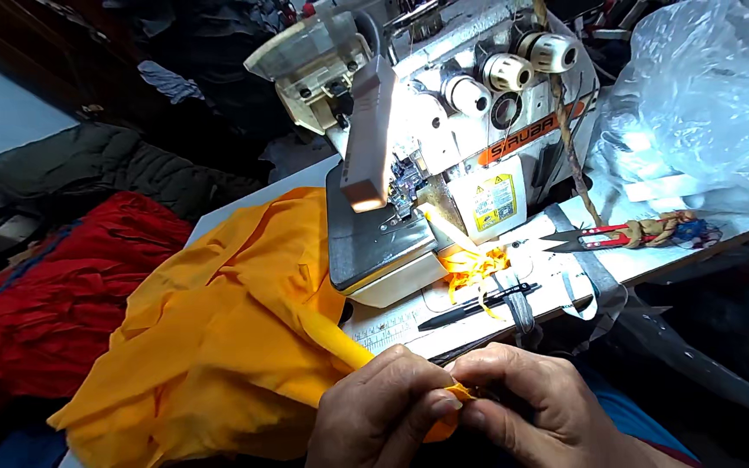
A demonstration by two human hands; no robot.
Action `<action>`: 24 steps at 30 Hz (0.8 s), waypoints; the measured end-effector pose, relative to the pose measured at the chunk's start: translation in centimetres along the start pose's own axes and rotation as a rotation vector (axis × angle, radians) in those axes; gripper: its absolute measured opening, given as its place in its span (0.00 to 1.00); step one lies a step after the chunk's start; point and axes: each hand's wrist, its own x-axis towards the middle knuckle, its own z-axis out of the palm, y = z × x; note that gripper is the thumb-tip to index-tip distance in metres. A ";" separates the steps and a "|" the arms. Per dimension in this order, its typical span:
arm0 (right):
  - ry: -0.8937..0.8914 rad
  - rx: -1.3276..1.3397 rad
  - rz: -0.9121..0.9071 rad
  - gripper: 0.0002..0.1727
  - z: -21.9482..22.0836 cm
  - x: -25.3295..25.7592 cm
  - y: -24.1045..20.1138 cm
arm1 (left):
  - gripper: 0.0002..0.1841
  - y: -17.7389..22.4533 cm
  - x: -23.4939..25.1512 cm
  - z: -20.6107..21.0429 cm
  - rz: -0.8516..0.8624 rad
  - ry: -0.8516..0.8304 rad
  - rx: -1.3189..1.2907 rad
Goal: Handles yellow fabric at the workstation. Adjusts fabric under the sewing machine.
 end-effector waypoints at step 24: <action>0.006 -0.085 0.043 0.10 0.0 0.0 -0.7 | 0.11 0.3 -0.3 -0.9 -0.071 -0.055 -0.010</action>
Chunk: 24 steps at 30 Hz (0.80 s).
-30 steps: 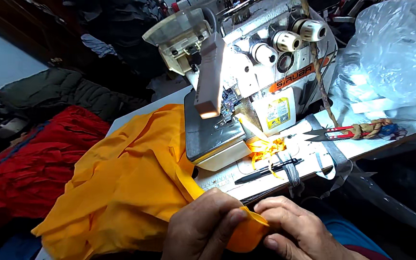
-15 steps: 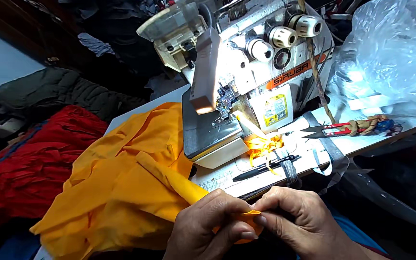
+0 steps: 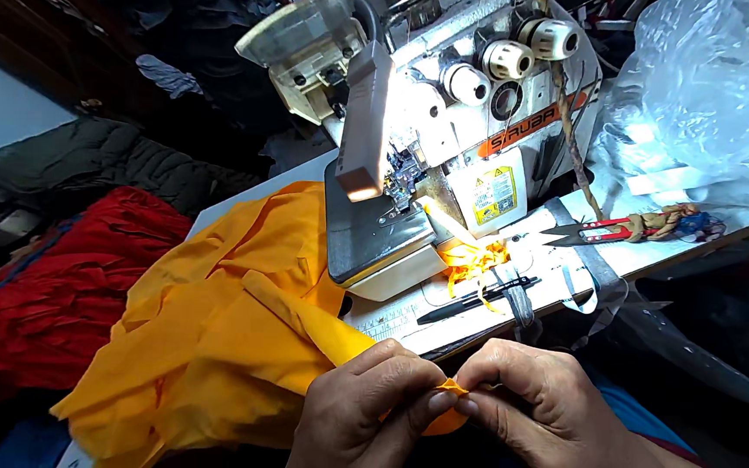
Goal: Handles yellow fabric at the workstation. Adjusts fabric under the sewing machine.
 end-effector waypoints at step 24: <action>0.299 0.068 0.476 0.11 -6.8 3.2 4.1 | 0.14 -7.0 -6.7 -10.5 -0.504 0.845 0.454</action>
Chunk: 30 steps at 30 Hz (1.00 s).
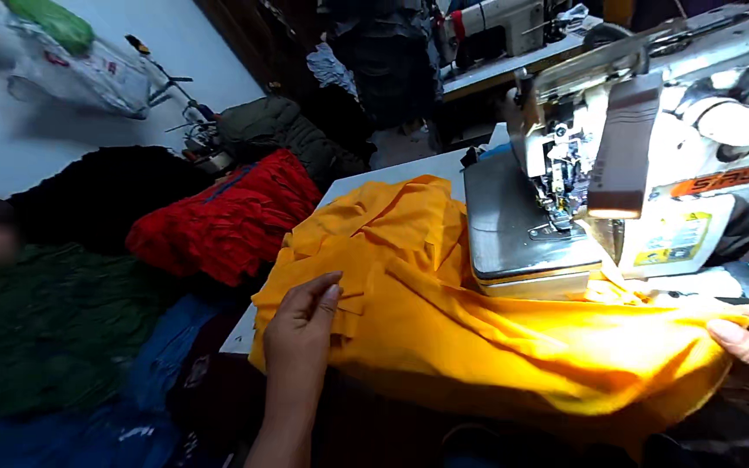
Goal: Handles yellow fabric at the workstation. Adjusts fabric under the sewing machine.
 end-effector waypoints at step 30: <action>-0.062 -0.181 -0.186 0.05 0.0 0.4 2.0 | 0.16 0.7 2.4 3.8 0.338 -0.035 0.750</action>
